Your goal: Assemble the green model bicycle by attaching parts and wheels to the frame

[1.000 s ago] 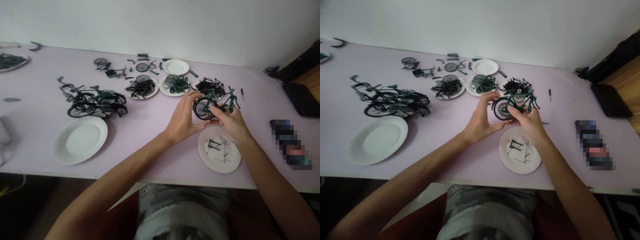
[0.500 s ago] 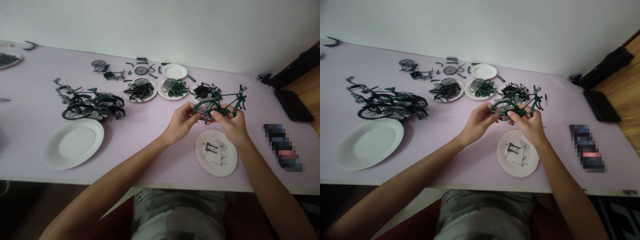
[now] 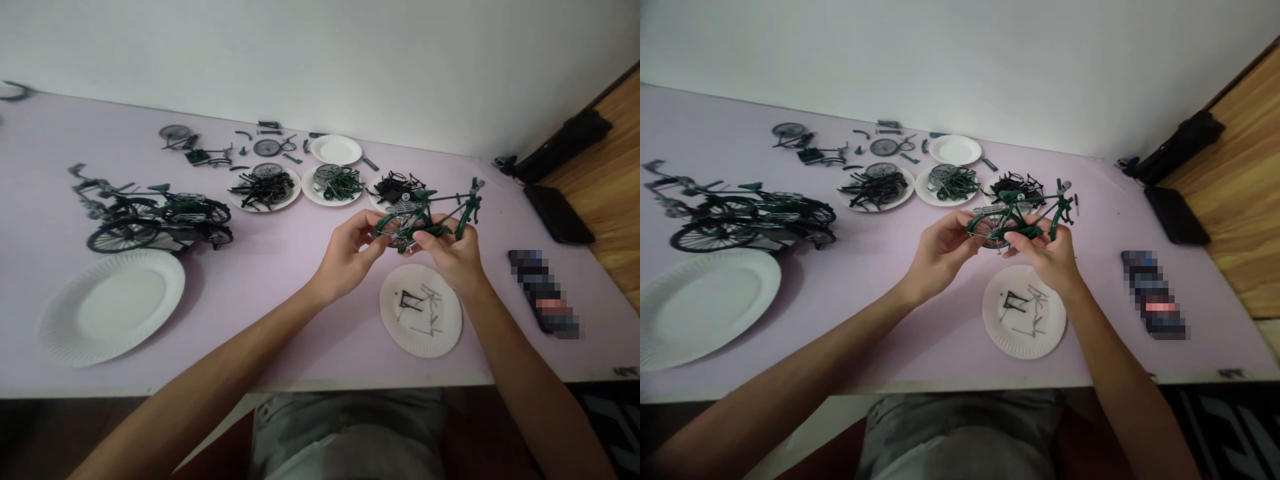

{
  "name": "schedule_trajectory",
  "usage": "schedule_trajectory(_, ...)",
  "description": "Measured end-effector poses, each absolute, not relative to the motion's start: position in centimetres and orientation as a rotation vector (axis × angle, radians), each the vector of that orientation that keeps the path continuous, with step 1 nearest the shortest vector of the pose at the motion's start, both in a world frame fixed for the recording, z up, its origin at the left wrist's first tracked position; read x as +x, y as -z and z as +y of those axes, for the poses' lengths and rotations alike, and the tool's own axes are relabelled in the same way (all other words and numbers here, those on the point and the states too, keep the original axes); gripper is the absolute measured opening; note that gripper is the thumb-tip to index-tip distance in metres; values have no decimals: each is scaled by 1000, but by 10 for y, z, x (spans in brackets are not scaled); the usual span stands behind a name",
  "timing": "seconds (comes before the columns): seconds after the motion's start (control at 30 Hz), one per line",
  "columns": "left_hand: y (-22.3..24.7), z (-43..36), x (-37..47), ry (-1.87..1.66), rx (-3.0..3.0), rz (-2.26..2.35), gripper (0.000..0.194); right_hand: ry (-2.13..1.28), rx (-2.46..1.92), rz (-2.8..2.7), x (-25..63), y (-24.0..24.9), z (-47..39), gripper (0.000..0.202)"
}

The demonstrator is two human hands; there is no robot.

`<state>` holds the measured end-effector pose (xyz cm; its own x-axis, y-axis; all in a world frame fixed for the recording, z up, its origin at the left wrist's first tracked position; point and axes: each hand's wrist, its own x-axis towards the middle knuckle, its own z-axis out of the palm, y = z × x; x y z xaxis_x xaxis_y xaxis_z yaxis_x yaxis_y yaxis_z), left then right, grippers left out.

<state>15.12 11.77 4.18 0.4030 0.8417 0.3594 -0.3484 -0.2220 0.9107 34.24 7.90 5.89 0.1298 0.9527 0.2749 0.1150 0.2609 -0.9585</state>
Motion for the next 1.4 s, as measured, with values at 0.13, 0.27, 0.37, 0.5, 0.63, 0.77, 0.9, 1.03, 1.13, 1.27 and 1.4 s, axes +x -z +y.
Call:
schedule_trajectory(0.13, -41, 117, 150, -1165, 1393, 492, 10, -884, -1125, -1249, 342, -59, 79, 17)
schedule_trajectory(0.27, -41, 118, 149, -1157, 1423, 481, 9, -889, -1123, -1248, 341, -59, 77, 20)
schedule_trajectory(0.37, -40, 119, 148, -1147, 1453, 469, 8, -892, -1131, -1251, 341, -59, 77, 22)
schedule_trajectory(0.5, -39, 119, 148, -1101, 1490, 488, 14, -914, -1138, -1239, 341, -58, 78, 27)
schedule_trajectory(0.63, -37, 118, 150, -1077, 1518, 511, 44, -910, -1167, -1212, 342, -60, 79, 27)
schedule_trajectory(0.77, -36, 116, 153, -1090, 1471, 531, 62, -904, -1183, -1226, 341, -62, 78, 28)
schedule_trajectory(0.9, -40, 115, 153, -1046, 1469, 544, 43, -916, -1220, -1251, 340, -62, 77, 32)
schedule_trajectory(1.03, -42, 113, 154, -1036, 1437, 591, 41, -936, -1220, -1268, 339, -61, 78, 33)
schedule_trajectory(1.13, -43, 114, 153, -1014, 1433, 588, 43, -914, -1232, -1313, 339, -61, 78, 32)
schedule_trajectory(1.27, -43, 115, 151, -997, 1487, 561, 45, -882, -1244, -1362, 338, -60, 77, 29)
schedule_trajectory(1.4, -43, 116, 150, -1013, 1501, 551, 48, -917, -1241, -1344, 337, -60, 77, 31)
